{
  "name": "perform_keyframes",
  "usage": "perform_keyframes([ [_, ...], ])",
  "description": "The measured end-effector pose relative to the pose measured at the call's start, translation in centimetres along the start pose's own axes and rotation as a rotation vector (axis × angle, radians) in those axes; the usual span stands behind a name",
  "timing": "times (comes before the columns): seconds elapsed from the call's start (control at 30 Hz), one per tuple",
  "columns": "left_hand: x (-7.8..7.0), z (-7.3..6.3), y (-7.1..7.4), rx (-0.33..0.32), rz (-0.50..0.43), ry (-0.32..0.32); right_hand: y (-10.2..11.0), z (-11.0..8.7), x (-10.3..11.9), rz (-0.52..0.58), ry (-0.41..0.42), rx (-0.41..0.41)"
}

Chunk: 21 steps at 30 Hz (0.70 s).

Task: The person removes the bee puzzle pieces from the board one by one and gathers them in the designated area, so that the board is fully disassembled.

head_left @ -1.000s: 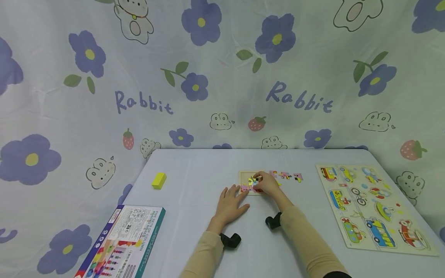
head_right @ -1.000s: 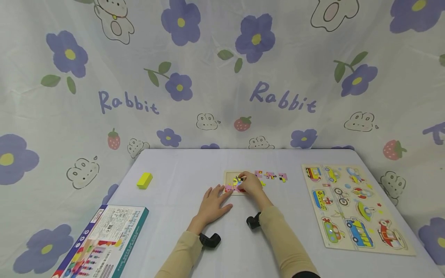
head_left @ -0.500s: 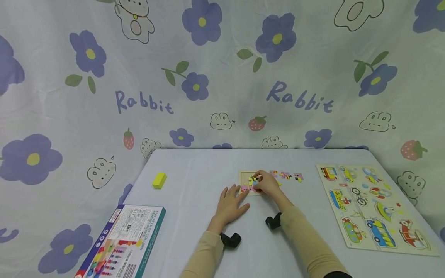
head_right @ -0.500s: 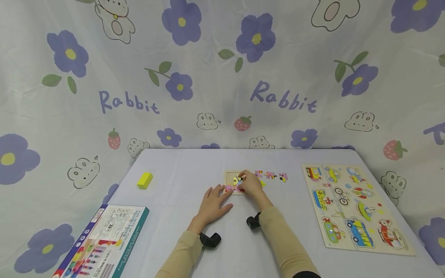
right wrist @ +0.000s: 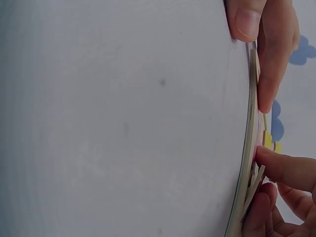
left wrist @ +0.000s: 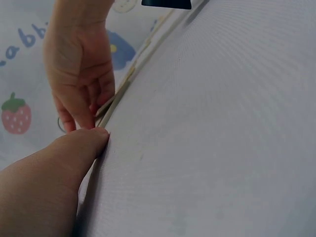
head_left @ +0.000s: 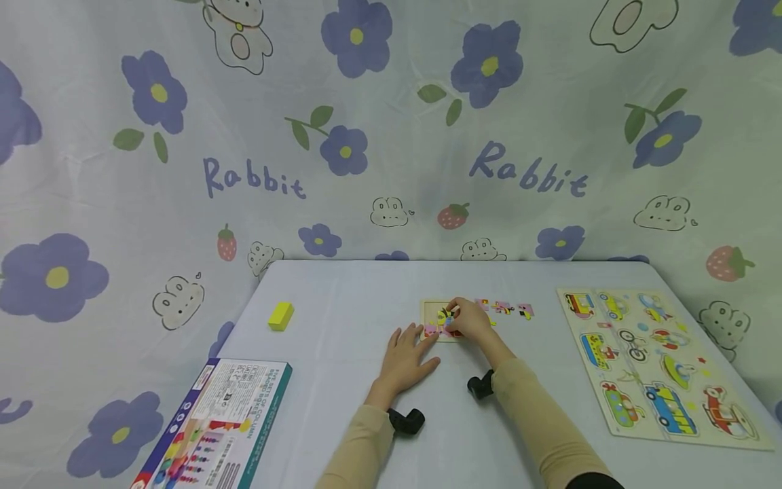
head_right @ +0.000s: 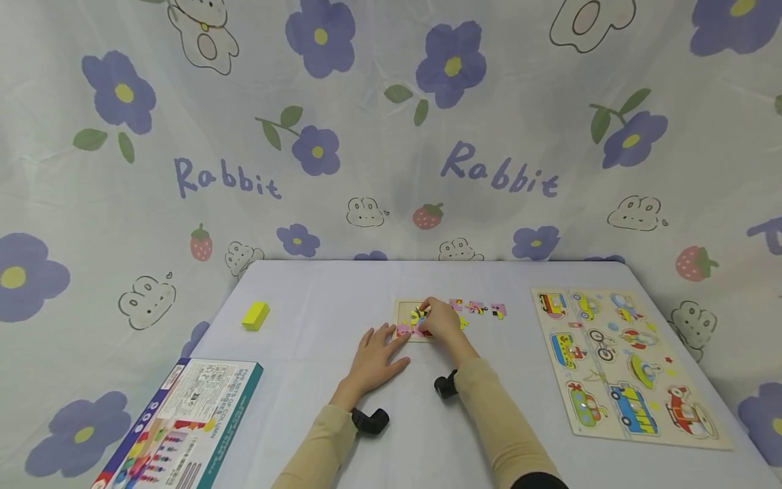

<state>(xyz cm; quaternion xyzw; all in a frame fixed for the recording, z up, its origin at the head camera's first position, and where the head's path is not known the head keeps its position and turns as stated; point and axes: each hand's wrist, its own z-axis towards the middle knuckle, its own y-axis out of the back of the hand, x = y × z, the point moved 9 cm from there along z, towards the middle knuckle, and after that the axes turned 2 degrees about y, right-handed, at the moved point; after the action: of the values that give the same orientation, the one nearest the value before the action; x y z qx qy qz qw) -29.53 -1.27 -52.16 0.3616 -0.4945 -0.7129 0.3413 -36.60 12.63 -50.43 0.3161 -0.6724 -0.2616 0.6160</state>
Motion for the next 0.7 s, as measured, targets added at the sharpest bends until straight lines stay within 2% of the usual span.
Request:
perform_keyframes([
  [0.33,0.17,-0.01,-0.31,0.029,0.005,0.016,-0.33,0.13,-0.13,0.014,0.001,0.023],
  [0.7,0.26,0.04,-0.29,0.024,-0.002,0.015,-0.66,0.18,0.32,-0.142,0.019,0.046],
])
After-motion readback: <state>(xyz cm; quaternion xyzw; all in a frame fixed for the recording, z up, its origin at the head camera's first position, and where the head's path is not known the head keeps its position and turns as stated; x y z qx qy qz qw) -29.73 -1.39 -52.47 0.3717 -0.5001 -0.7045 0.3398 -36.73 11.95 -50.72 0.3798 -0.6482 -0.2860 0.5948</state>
